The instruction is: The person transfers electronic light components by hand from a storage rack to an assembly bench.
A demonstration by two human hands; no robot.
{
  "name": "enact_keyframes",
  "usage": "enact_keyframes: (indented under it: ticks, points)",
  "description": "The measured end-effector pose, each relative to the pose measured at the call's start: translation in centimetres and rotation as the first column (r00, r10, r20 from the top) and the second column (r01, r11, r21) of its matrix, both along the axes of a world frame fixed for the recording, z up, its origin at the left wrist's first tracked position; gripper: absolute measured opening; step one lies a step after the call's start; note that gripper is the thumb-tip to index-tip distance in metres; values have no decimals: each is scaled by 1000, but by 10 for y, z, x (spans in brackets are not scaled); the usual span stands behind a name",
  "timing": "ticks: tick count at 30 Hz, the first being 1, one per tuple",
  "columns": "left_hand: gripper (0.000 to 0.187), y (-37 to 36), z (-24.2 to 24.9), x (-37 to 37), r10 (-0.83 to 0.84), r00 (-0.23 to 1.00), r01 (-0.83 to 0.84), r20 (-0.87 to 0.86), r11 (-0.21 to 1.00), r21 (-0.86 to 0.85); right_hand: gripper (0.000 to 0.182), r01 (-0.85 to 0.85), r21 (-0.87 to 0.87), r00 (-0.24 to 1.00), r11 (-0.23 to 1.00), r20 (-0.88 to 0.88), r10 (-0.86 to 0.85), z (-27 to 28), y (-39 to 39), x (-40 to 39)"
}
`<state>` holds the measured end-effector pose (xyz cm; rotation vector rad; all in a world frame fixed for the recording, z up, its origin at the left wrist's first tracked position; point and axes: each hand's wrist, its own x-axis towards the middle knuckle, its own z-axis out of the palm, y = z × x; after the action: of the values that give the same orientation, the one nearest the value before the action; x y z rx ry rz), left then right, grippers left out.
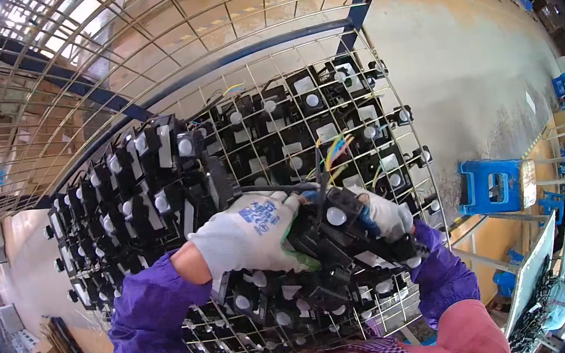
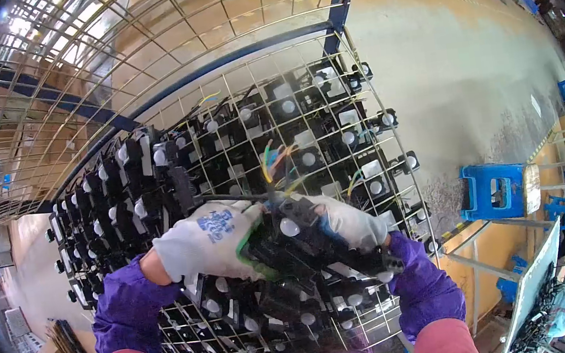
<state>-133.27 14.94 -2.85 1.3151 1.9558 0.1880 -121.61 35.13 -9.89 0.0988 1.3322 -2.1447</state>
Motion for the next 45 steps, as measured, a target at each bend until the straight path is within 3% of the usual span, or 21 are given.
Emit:
enact_keyframes:
  ticks: [3,7,8,11,14,15,18,20,22,24,26,28,29,31,33,34,36,39,41,43,45]
  points:
    - [85,6,13,7,-5,999,8,36,995,-97,79,45,-50,989,998,-138,-52,-14,-1,18]
    - [82,3,14,-1,147,989,-149,25,983,103,80,145,41,927,989,-356,-121,-27,3,31]
    - [85,-4,-6,-14,120,980,-158,160,954,256,80,147,50,918,988,-379,-117,-25,3,32]
    - [76,0,-3,-20,492,825,-529,278,846,72,64,269,184,910,946,-370,-186,-46,1,40]
    - [70,6,-11,-3,293,916,-250,-272,951,182,44,322,198,886,926,-408,-221,-16,-8,36]
    - [54,6,-9,1,195,930,-140,-311,972,191,42,304,259,892,917,-416,-178,-6,-11,34]
    - [37,22,5,-4,171,976,-178,-136,983,-42,41,159,340,942,927,-333,-40,12,-3,33]
    - [30,26,23,-12,270,955,-288,127,945,157,43,156,318,918,935,-395,-18,16,-4,36]
    - [37,34,68,-6,374,926,-367,54,856,364,47,146,330,940,932,-340,-27,11,-6,37]
    - [44,26,41,-24,394,751,-56,-530,838,543,46,114,326,950,939,-313,-7,15,-4,36]
    - [50,20,18,-36,226,785,13,-576,924,381,43,96,291,948,952,-320,2,8,-4,36]
    - [55,21,16,-36,10,999,-8,44,999,-53,41,82,331,939,940,-342,39,12,-1,35]
    - [52,28,11,-32,-56,994,33,-91,972,-233,40,72,289,942,954,-335,30,11,-2,34]
    - [46,50,16,-22,-98,990,58,-97,933,-356,40,51,214,950,975,-312,19,9,-3,36]
    - [37,51,-20,-29,-200,970,141,-139,925,-354,41,83,350,932,933,-360,52,20,-2,37]
    - [36,37,-27,-23,-191,920,146,-343,977,-154,41,102,410,921,906,-383,69,23,-2,36]
    - [37,45,-52,-21,-124,948,40,-292,960,-276,42,96,399,913,912,-400,79,16,-1,39]
    - [38,51,-7,-5,-44,938,-89,-343,928,-363,44,77,361,894,929,-437,96,18,1,41]
    - [38,34,-47,-42,-56,994,6,-91,879,-476,45,134,383,880,914,-471,69,13,-6,42]
    - [48,56,1,-31,303,951,-207,66,778,-593,46,180,386,858,905,-511,48,8,-9,41]
    - [60,48,3,-42,411,810,-120,419,815,-567,46,221,366,837,904,-547,17,-2,-9,41]
